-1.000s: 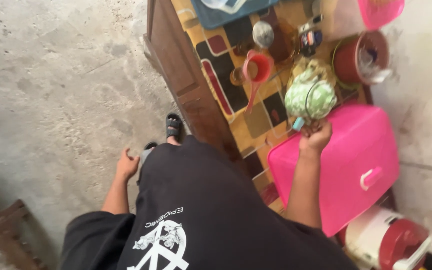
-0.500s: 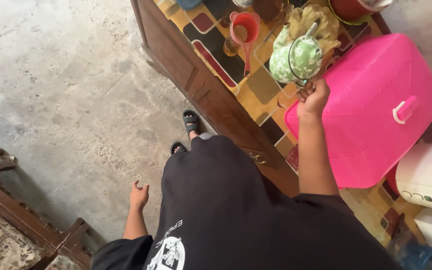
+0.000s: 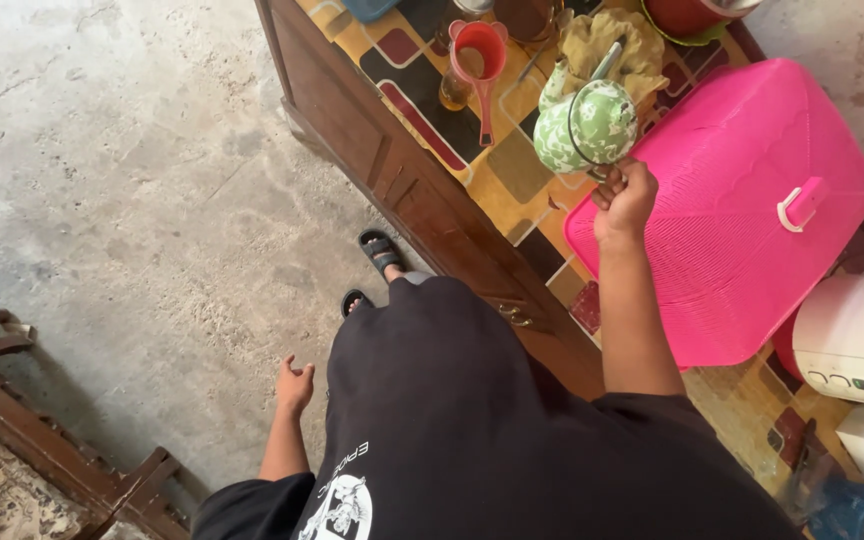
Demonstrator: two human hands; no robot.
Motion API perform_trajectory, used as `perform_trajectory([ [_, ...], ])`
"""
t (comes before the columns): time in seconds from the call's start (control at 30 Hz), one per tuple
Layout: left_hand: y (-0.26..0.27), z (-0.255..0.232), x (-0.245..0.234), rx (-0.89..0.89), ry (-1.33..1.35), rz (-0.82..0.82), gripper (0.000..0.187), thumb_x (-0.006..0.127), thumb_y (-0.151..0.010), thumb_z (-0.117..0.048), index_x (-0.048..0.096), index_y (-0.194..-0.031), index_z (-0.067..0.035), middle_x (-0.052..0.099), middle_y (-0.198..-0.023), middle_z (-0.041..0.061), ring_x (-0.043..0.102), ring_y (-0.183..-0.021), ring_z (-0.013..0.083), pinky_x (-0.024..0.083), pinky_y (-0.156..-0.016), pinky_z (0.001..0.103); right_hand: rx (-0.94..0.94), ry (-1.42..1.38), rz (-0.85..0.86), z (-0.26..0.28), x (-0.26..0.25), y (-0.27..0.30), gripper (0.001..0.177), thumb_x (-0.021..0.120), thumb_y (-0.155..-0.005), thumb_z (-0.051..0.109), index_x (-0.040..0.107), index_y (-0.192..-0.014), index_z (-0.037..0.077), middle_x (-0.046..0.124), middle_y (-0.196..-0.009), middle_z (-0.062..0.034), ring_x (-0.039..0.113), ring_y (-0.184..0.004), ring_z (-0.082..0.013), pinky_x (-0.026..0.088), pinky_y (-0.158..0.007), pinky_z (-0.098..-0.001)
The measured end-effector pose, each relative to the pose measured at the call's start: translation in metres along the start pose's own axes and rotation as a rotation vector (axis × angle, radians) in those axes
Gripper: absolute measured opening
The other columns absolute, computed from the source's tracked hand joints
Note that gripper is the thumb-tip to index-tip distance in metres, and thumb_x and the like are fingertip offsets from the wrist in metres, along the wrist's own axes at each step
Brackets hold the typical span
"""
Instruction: Prepare a cup of tea by pouring from a teapot into a cup using a strainer and stirring.
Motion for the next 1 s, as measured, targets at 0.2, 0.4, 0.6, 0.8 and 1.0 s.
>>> perform_trajectory([
  [0.2,0.001,0.007,-0.008,0.002,0.042,-0.023,0.074,0.070,-0.089,-0.034,0.044,-0.152,-0.007,0.072,-0.118,0.022,0.069,-0.111,0.0375,0.052,-0.098,0.046,0.011,-0.015,0.016,-0.007,-0.011,-0.008,0.022,0.053,-0.092,0.016,0.051,-0.071,0.011,0.048,-0.064,-0.0001,0.029,-0.048,-0.0090,0.025,-0.044,-0.0271],
  [0.4,-0.002,0.001,-0.011,-0.015,0.003,-0.040,0.074,0.070,-0.090,-0.035,0.043,-0.153,-0.008,0.073,-0.117,0.022,0.069,-0.112,0.0380,0.052,-0.099,0.046,0.034,-0.032,0.004,-0.012,-0.006,-0.023,0.017,0.055,-0.091,0.016,0.054,-0.075,0.011,0.045,-0.064,0.0019,0.030,-0.050,-0.0088,0.025,-0.045,-0.0269],
  [0.6,-0.002,-0.018,0.001,-0.047,0.010,-0.039,0.074,0.070,-0.089,-0.034,0.044,-0.152,-0.008,0.073,-0.118,0.021,0.068,-0.112,0.0383,0.052,-0.099,0.046,0.042,-0.031,0.038,-0.014,-0.002,-0.045,0.018,0.054,-0.092,0.016,0.053,-0.074,0.011,0.042,-0.062,0.0029,0.030,-0.048,-0.0085,0.026,-0.045,-0.0267],
  [0.8,-0.010,-0.040,0.025,0.009,0.062,-0.034,0.073,0.070,-0.091,-0.034,0.044,-0.152,-0.006,0.074,-0.112,0.022,0.071,-0.107,0.0375,0.054,-0.097,0.045,0.048,-0.041,0.128,-0.004,0.007,-0.062,0.021,0.054,-0.092,0.013,0.048,-0.072,0.013,0.042,-0.062,0.0028,0.032,-0.048,-0.0090,0.023,-0.043,-0.0262],
  [1.0,-0.009,-0.048,0.047,-0.025,0.073,-0.018,0.073,0.071,-0.089,-0.034,0.044,-0.152,-0.008,0.074,-0.113,0.020,0.070,-0.109,0.0365,0.052,-0.097,0.045,0.051,0.017,0.081,-0.008,-0.003,-0.079,0.019,0.052,-0.093,0.015,0.050,-0.074,0.014,0.041,-0.063,0.0039,0.030,-0.049,-0.0070,0.023,-0.043,-0.0253],
])
Point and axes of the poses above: each hand's wrist, its own y-axis away from the middle knuckle, its own x-axis out of the palm, z = x × y, the point moved 4 cm from there along -y, towards the middle knuckle
